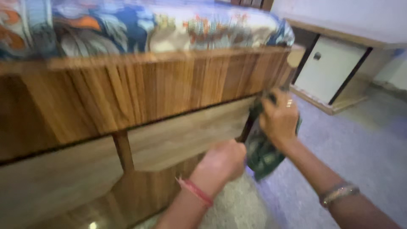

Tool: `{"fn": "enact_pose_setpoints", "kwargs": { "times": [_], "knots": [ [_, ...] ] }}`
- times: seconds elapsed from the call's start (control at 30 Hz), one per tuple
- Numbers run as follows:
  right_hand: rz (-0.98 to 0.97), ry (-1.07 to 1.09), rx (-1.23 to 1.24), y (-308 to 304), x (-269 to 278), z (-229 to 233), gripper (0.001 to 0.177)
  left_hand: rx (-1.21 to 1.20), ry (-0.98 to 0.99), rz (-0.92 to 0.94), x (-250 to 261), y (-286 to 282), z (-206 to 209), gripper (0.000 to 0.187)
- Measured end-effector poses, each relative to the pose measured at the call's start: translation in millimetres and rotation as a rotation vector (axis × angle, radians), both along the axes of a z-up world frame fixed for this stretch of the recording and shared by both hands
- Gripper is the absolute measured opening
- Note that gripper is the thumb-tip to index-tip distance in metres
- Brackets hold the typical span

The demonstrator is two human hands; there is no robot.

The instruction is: The person wipes the wooden bed frame with a cloth, moving along the side and lower panels. The person uses a dark green cloth to wipe the bed frame surfaces in a bedroom.

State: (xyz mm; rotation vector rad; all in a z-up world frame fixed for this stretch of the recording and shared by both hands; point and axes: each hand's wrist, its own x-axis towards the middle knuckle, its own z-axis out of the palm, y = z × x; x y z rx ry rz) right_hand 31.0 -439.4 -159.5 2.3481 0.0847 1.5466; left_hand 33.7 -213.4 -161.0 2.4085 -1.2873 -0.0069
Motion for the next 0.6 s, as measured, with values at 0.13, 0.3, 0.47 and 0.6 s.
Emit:
{"fn": "enact_pose_setpoints", "kwargs": {
  "times": [0.13, 0.3, 0.47, 0.6],
  "knots": [
    [0.104, -0.129, 0.142, 23, 5, 7, 0.033, -0.084, -0.014, 0.006, 14, -2, -19, 0.018],
    [0.07, -0.086, 0.159, 20, 3, -15, 0.042, 0.049, -0.008, -0.009, 11, -10, -22, 0.02],
    [-0.046, 0.146, 0.242, 23, -5, -20, 0.054, 0.154, 0.008, -0.049, -4, -22, -14, 0.024],
    [0.118, -0.114, 0.277, 17, 9, 11, 0.042, 0.008, -0.054, -0.045, 4, -20, -31, 0.02]
  ]
}}
